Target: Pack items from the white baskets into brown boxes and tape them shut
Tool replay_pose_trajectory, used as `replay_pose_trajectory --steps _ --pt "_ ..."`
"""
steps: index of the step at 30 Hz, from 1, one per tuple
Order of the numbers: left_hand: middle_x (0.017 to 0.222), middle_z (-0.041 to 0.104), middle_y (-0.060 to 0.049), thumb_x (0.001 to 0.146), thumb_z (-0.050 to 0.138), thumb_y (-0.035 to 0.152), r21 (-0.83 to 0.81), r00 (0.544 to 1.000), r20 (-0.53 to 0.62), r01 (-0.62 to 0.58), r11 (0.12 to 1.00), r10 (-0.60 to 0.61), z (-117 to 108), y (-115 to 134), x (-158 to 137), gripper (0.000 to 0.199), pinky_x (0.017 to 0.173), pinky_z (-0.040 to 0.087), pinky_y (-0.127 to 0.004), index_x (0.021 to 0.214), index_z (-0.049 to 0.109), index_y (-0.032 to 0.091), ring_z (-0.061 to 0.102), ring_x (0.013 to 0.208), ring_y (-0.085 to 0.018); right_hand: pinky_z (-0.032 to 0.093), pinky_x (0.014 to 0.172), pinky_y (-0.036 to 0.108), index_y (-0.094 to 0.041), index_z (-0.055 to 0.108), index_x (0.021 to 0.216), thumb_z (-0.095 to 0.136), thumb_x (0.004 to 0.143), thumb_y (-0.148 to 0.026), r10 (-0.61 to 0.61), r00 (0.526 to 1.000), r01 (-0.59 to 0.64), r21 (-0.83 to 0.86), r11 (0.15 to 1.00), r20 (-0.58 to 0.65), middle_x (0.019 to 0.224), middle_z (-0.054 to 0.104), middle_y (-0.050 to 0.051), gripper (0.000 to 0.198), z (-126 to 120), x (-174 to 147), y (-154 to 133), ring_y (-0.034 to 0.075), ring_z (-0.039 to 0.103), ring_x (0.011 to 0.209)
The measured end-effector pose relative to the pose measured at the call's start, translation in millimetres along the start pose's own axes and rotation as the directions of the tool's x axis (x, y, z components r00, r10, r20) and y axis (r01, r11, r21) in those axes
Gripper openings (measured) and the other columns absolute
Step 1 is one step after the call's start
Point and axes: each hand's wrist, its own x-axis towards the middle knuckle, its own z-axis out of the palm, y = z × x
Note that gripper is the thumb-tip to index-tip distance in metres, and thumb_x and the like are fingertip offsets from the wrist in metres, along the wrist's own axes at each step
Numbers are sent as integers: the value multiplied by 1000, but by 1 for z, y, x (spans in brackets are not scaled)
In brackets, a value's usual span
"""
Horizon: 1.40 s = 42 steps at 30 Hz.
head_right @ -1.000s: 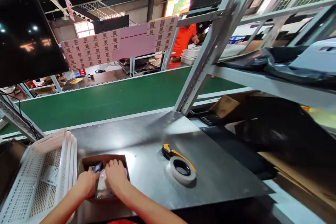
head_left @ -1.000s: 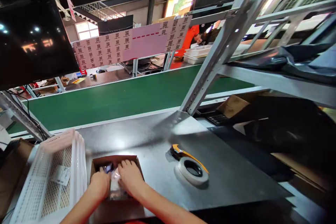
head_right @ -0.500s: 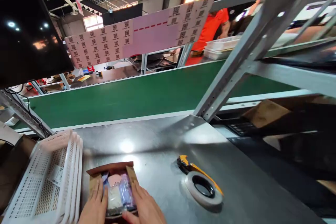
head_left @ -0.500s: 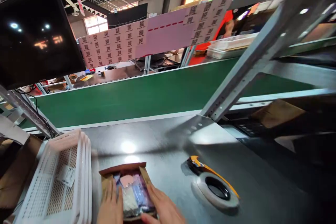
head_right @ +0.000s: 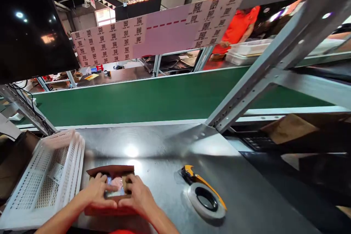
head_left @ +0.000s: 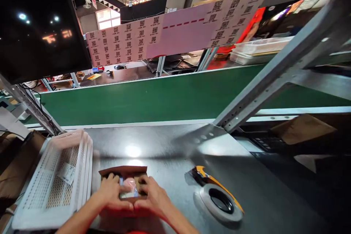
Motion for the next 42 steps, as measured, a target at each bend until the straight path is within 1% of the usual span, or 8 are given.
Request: replay_pose_trajectory --steps 5,11,16,21,29,33,36,42 --pt "141 71 -16 99 53 70 125 923 -380 -13 992 60 41 -23 13 59 118 46 -54 143 70 35 62 133 -36 58 102 44 -20 69 102 94 68 -35 42 945 2 133 991 -325 121 65 12 45 41 5 20 32 66 114" --pt "179 21 -24 76 76 80 140 900 -435 60 988 7 45 -26 11 130 133 26 -65 171 24 8 20 166 -46 40 124 65 -17 33 161 91 72 -40 87 853 -75 44 996 -514 169 34 28 109 73 -3 37 47 38 155" --pt "180 18 -10 83 77 71 121 962 -260 -55 991 85 92 -30 -27 116 134 32 -61 174 19 29 24 166 -40 8 128 80 -19 37 167 78 87 -52 -180 983 172 -157 972 -36 177 28 22 96 33 -2 20 48 14 165" --pt "180 23 -10 92 61 75 258 912 -372 -78 963 173 111 -43 -37 107 131 35 -60 174 11 28 29 165 -38 9 129 77 -12 32 169 84 66 -72 -158 942 208 -146 967 295 178 9 29 130 1 9 -2 54 4 164" --pt "180 17 -24 104 46 21 235 580 -810 193 953 82 156 -58 0 89 115 51 -70 172 -12 19 15 166 -46 18 128 76 -23 29 171 86 66 -69 -216 952 229 -36 973 215 180 7 22 129 30 -11 35 53 8 164" --pt "178 15 -29 106 44 25 205 625 -777 134 970 78 146 -58 40 84 112 57 -63 173 -6 15 30 162 -45 21 133 65 -23 49 162 67 94 -48 -6 990 2 -27 1000 -143 169 46 18 74 -23 -36 121 37 38 159" --pt "175 27 -29 107 44 35 200 728 -683 101 975 65 112 -47 69 72 118 53 -59 171 23 9 43 157 -41 32 129 55 -13 58 152 60 88 -22 490 710 -549 37 835 -505 163 52 22 64 -75 -61 196 36 42 157" --pt "176 27 -23 108 44 38 95 934 -357 50 994 -13 39 -10 83 64 128 40 -51 165 41 9 36 162 -35 58 73 47 -22 68 81 63 67 -15 618 678 -659 43 751 -398 72 73 12 16 -91 -91 242 38 77 77"
